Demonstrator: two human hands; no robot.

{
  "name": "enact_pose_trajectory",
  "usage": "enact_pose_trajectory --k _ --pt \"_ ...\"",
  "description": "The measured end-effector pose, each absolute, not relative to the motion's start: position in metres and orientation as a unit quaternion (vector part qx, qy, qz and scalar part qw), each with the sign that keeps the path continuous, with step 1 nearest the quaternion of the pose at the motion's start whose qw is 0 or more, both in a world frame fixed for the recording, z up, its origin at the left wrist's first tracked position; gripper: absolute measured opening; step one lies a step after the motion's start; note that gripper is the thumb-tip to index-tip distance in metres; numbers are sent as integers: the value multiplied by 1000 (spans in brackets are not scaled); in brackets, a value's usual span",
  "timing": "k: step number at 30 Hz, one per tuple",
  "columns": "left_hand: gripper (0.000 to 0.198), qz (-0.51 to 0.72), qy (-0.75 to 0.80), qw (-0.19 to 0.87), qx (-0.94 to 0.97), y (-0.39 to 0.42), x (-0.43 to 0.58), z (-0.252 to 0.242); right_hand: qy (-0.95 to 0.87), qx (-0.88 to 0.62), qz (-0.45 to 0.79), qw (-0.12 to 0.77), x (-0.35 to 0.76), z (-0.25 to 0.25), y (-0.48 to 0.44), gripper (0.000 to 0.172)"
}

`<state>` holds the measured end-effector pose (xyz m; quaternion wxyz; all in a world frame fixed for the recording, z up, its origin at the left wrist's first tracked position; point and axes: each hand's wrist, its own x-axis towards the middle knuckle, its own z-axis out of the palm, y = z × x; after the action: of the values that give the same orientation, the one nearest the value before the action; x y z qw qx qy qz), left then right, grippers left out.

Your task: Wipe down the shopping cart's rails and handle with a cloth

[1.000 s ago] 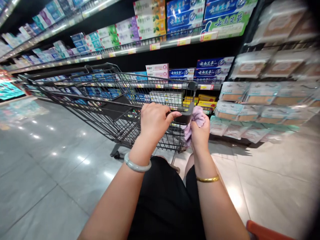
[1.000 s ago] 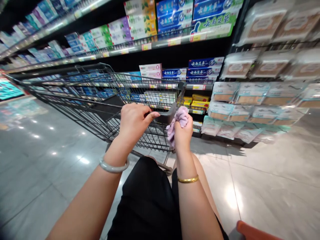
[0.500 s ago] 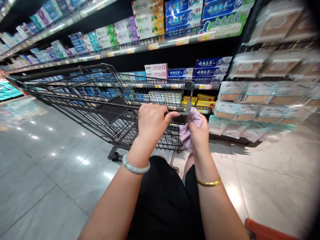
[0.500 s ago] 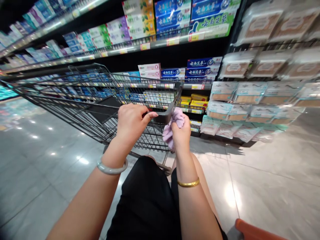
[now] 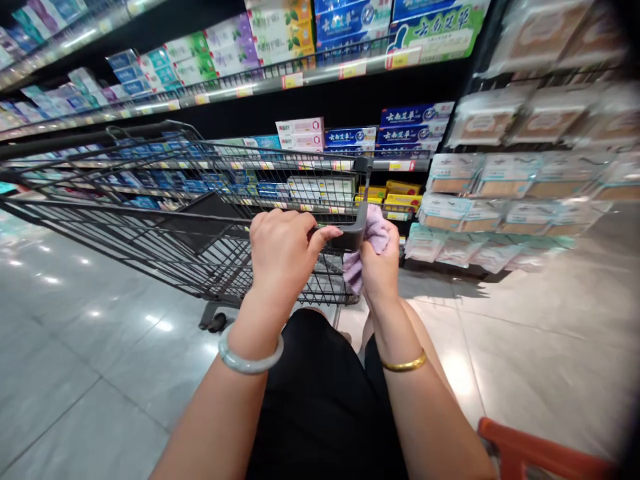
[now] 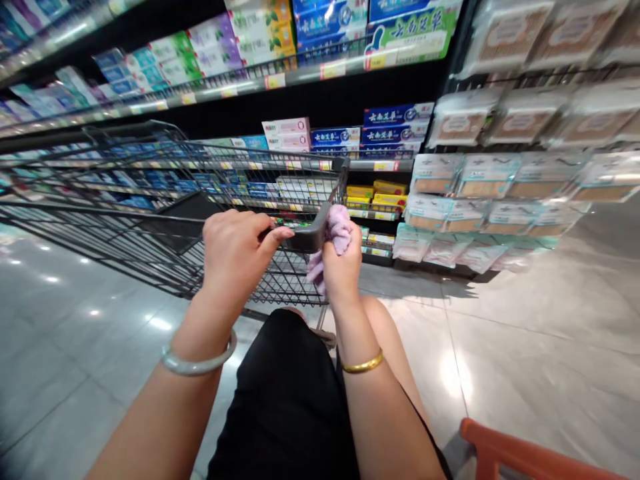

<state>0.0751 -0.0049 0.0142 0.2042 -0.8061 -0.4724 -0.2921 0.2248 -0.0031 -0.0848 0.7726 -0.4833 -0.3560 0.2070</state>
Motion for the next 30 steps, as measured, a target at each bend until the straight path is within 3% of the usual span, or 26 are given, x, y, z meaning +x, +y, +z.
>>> enact_pose_trajectory --k 5,9,13,16,19,22,28,30 --pt "59 -296 -483 219 -795 -4 77 12 -407 -502 203 736 247 -98 11 46" --pt "59 -301 -490 230 -785 -3 81 9 -363 -560 274 693 256 -109 19 41" --pt "59 -300 -499 230 -780 -2 82 9 -368 -482 285 742 248 -101 13 41" --pt "51 -305 -468 185 -809 -3 72 10 -395 -463 257 751 248 -98 13 45" --pt "39 -331 -431 156 -825 -3 52 13 -406 -542 259 689 252 -112 22 40" --pt "38 -350 -478 203 -779 -1 29 16 -400 -579 307 641 253 -128 30 36" --pt "50 -246 -562 248 -750 5 14 18 -387 -524 344 677 254 -133 32 47" --pt "48 -242 -562 260 -747 7 16 18 -423 -588 311 615 255 -136 33 46"
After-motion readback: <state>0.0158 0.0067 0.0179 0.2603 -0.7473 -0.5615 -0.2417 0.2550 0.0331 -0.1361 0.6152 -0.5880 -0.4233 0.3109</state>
